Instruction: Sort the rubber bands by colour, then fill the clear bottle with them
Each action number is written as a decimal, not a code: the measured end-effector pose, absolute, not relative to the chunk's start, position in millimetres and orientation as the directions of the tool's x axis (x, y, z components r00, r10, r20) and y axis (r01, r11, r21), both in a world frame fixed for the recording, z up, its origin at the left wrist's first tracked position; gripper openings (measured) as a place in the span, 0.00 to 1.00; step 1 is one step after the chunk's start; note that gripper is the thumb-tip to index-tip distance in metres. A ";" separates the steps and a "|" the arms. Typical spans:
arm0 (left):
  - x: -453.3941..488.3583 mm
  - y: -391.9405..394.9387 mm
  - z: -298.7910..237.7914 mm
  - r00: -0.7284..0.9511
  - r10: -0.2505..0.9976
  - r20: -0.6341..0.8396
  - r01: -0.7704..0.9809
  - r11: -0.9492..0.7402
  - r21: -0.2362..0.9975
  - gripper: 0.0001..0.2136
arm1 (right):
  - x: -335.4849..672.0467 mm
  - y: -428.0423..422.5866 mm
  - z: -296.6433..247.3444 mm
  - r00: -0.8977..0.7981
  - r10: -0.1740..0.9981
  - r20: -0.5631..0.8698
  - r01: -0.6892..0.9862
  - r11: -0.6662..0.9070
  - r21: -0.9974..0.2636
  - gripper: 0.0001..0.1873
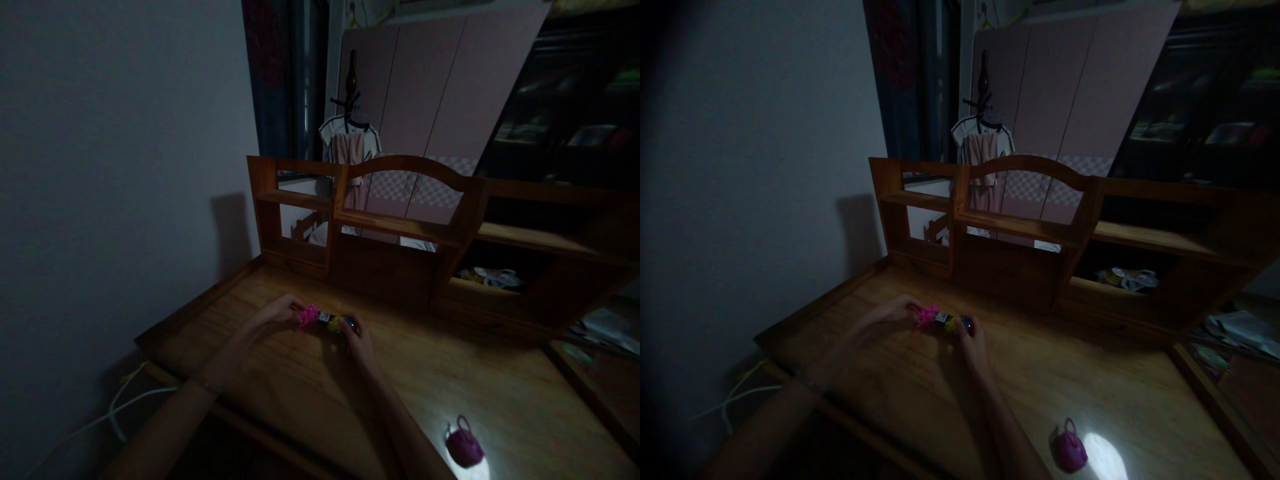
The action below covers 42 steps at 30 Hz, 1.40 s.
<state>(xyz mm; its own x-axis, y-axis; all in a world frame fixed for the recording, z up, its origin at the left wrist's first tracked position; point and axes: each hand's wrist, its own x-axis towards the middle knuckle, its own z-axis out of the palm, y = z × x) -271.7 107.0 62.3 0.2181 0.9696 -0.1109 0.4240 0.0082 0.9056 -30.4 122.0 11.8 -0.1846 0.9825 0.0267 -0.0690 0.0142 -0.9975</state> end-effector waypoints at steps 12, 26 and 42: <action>-270.8 130.0 85.1 0.169 0.986 0.002 0.543 -0.095 0.834 0.16 | -27.5 136.5 -6.8 -0.236 0.971 -0.043 -0.280 -0.110 -0.954 0.26; -244.7 138.1 115.5 0.136 0.988 0.080 0.610 -0.147 0.779 0.10 | -28.7 132.0 4.7 -0.296 0.950 -0.102 -0.496 -0.244 -0.833 0.24; -245.5 118.3 161.7 0.339 0.941 0.014 0.652 -0.246 0.717 0.17 | -25.3 134.9 5.9 -0.297 0.945 -0.134 -0.581 -0.291 -0.760 0.22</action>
